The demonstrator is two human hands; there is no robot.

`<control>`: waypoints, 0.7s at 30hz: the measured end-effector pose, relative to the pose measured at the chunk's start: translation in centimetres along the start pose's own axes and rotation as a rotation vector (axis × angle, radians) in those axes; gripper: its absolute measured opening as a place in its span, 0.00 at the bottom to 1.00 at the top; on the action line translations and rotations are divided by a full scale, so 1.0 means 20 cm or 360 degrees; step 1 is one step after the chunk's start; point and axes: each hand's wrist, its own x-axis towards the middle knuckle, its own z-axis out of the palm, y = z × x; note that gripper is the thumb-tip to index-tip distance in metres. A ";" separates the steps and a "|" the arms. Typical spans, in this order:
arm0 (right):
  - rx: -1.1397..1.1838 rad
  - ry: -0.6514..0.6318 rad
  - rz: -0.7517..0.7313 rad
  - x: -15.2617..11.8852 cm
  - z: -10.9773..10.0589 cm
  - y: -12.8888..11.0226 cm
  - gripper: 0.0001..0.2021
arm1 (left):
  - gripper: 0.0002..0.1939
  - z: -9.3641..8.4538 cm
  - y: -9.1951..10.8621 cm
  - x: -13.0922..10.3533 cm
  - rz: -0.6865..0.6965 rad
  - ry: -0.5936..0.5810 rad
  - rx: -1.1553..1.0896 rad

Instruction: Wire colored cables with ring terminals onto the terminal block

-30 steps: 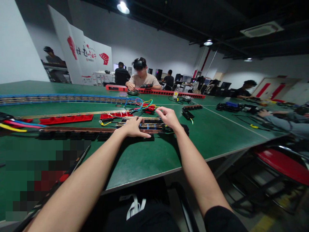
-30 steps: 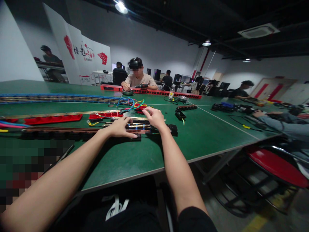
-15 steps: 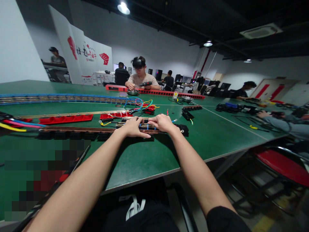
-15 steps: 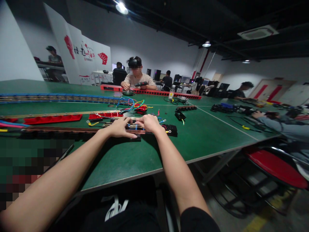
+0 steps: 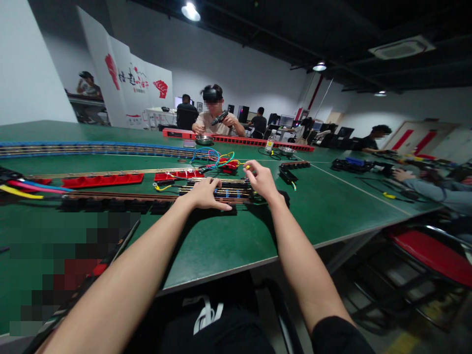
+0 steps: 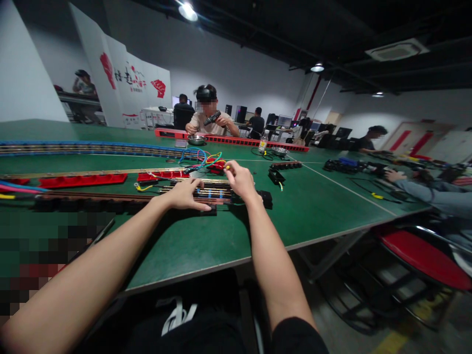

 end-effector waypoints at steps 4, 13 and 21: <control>0.0259 0.0613 0.0258 0.02 -0.05 0.07 0.14 | 0.48 0.00 0.00 0.00 -0.0022 -0.0014 -0.0017; 0.0309 0.0720 0.0407 0.03 -0.04 0.13 0.17 | 0.47 0.00 0.00 0.00 0.0006 -0.0008 -0.0004; 0.0465 0.0514 0.0474 0.04 0.00 0.16 0.19 | 0.47 -0.01 0.01 0.00 -0.0026 -0.0024 -0.0017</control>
